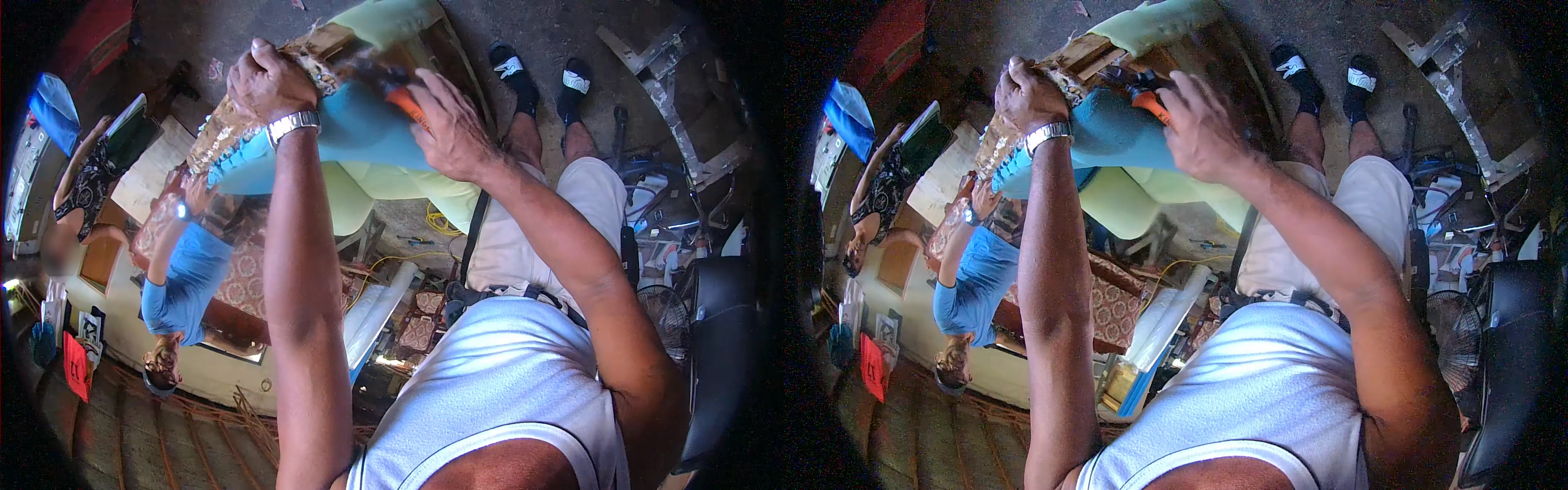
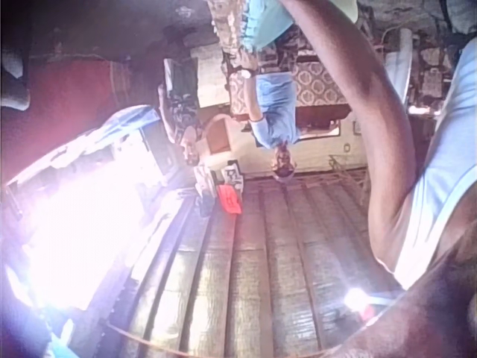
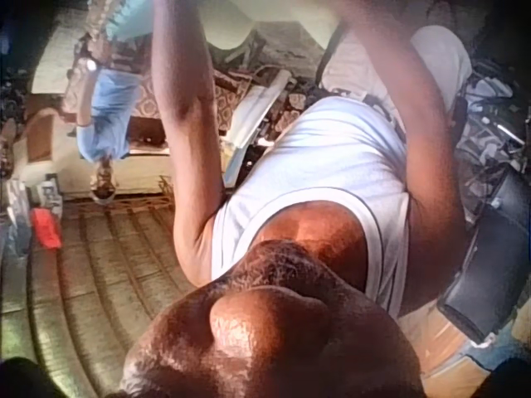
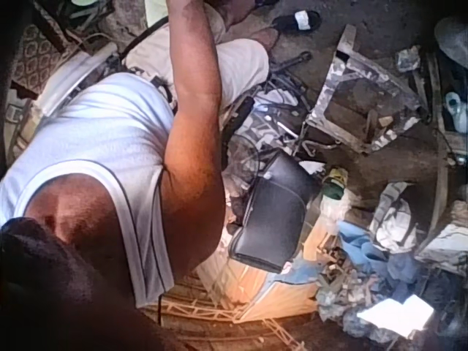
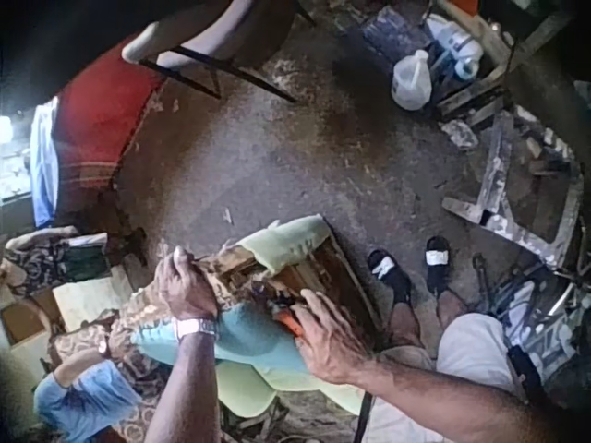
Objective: The recorder is reupholstering a chair by stapling foam and fabric onto the wooden frame.
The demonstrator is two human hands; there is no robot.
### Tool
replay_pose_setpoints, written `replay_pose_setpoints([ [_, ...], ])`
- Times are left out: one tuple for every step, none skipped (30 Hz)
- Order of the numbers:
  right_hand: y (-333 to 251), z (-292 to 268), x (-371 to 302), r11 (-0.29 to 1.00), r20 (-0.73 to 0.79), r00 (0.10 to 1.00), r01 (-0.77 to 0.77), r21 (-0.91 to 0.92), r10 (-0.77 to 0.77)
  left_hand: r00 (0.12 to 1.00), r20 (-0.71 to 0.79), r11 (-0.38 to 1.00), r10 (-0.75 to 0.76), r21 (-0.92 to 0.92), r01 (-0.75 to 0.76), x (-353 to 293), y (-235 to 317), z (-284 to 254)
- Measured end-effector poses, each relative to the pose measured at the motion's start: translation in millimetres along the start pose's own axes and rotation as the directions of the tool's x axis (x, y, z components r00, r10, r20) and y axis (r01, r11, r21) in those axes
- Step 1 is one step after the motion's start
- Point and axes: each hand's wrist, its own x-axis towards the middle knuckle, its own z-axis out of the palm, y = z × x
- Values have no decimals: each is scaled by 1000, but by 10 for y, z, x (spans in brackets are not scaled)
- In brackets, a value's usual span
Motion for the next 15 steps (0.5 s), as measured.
replay_pose_setpoints([
  [-38, -17, 44, 999, 0, 1000, 29, -27, -29, 1000, -2, 1000, 12, -9, -12, 8, -24, 3],
  [-67, -35, 75, 997, -1, 998, 57, -54, -58, 1000, -5, 1000, 25, -18, -26, 13, -46, 4],
  [-71, -52, 78, 997, -2, 998, 56, -54, -56, 1000, -4, 999, 27, -19, -27, 14, -41, 6],
  [-65, -72, 75, 995, 25, 998, 57, -82, -55, 1000, -13, 1000, 24, -5, -24, 10, -30, 13],
  [-67, -92, 77, 992, 52, 997, 58, -110, -52, 1000, -22, 1000, 21, 10, -21, 13, -18, 17],
  [-84, -134, 89, 992, 52, 997, 58, -108, -52, 1000, -22, 1000, 22, 11, -21, 11, -14, 14],
  [-115, -192, 96, 1000, 121, 993, 12, 17, -14, 999, -5, 999, 48, 6, -48, 8, -11, 5],
  [-135, -228, 90, 989, 194, 981, -44, 140, 16, 997, 12, 997, 76, 0, -76, 7, -3, -1],
  [-143, -239, 71, 989, 188, 982, -45, 143, 17, 997, 13, 997, 82, 0, -82, 5, -25, 8],
  [-143, -251, 48, 990, 136, 990, 24, 138, -43, 981, -24, 981, 191, 52, -189, -3, -47, 11],
  [-140, -266, 29, 987, 83, 991, 93, 130, -104, 953, -56, 950, 299, 107, -292, -2, -65, 22],
  [-133, -285, 23, 982, 68, 990, 108, 156, -120, 1000, 8, 1000, 24, -1, -24, -4, 21, -26],
  [-121, -315, 13, 982, 61, 991, 105, 159, -116, 999, 10, 999, 33, -1, -33, 14, -8, -4],
  [-108, -363, -2, 951, 112, 986, 89, 295, -127, 999, 21, 999, 44, 1, -44, 29, -64, 11],
  [-120, -432, -17, 903, 160, 976, 70, 424, -151, 998, 27, 999, 54, 2, -54, 61, -94, 11],
])
